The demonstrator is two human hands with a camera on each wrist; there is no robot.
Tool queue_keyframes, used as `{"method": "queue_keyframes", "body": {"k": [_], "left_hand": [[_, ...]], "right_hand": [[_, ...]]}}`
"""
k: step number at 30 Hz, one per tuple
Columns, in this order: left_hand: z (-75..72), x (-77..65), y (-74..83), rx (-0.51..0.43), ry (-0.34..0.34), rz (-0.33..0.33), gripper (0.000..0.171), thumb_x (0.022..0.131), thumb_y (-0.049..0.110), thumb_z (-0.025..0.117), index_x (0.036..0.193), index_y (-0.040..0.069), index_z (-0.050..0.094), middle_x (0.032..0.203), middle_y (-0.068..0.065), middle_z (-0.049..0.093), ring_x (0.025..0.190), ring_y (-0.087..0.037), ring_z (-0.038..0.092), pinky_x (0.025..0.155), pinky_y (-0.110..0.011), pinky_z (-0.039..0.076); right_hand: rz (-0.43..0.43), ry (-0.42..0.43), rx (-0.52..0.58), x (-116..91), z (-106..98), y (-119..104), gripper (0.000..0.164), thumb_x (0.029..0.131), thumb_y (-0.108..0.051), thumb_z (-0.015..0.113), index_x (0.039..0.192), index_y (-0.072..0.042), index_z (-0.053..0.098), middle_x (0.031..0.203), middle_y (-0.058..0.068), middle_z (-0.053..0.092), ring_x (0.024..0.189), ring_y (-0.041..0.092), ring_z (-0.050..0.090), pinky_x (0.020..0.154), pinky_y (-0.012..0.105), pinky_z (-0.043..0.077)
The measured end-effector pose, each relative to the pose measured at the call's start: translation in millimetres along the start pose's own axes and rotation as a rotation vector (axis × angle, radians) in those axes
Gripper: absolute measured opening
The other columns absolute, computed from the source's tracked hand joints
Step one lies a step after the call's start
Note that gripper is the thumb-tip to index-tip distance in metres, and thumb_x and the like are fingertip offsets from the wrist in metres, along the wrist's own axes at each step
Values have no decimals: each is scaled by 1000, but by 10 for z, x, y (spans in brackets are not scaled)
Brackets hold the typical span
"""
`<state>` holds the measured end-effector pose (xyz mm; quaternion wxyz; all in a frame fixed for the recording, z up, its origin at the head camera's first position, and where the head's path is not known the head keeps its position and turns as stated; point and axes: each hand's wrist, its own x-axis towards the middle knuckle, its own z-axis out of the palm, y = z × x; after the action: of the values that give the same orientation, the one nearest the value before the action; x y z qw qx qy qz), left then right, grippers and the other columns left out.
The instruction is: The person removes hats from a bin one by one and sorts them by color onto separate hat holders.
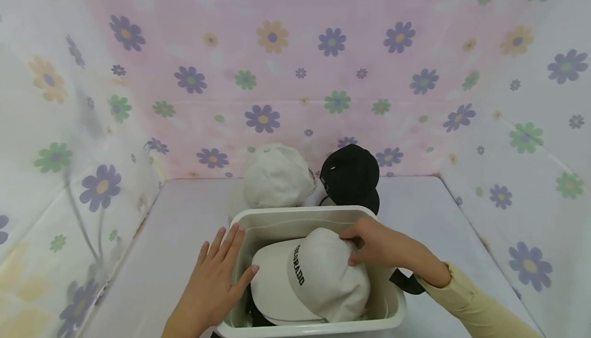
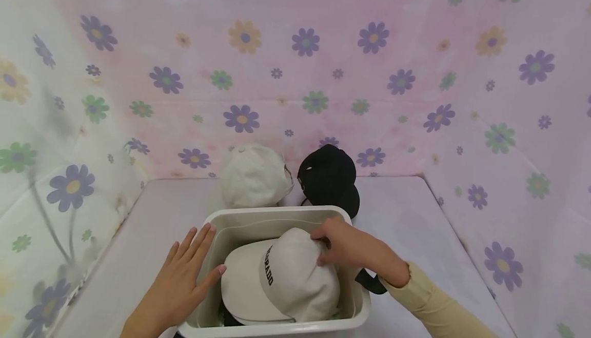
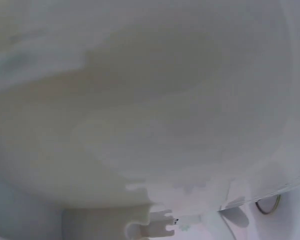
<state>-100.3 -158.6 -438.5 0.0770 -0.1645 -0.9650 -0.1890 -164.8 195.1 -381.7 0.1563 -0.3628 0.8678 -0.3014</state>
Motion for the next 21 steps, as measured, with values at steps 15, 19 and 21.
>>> {"method": "queue_keyframes", "body": {"k": [15, 19, 21], "left_hand": [[29, -5, -15, -34, 9, 1, 75, 103, 52, 52, 162, 12, 28, 168, -8, 26, 153, -40, 23, 117, -68, 20], [28, -2, -18, -27, 5, 0, 75, 103, 53, 52, 162, 12, 28, 168, -8, 26, 154, -40, 22, 117, -68, 19], [24, -1, -18, -32, -2, -6, 76, 103, 53, 52, 162, 13, 28, 168, -8, 25, 154, -40, 21, 118, -68, 19]], "right_hand": [[78, 167, 6, -88, -92, -84, 36, 87, -12, 81, 121, -2, 75, 110, 8, 76, 86, 6, 67, 71, 24, 56], [32, 242, -50, -97, -103, -137, 31, 88, -15, 80, 117, -5, 77, 108, 4, 77, 88, 7, 66, 73, 28, 57], [-2, 278, -57, -94, -111, -166, 29, 88, -15, 80, 115, -6, 78, 105, 1, 77, 88, 7, 66, 74, 29, 58]]}}
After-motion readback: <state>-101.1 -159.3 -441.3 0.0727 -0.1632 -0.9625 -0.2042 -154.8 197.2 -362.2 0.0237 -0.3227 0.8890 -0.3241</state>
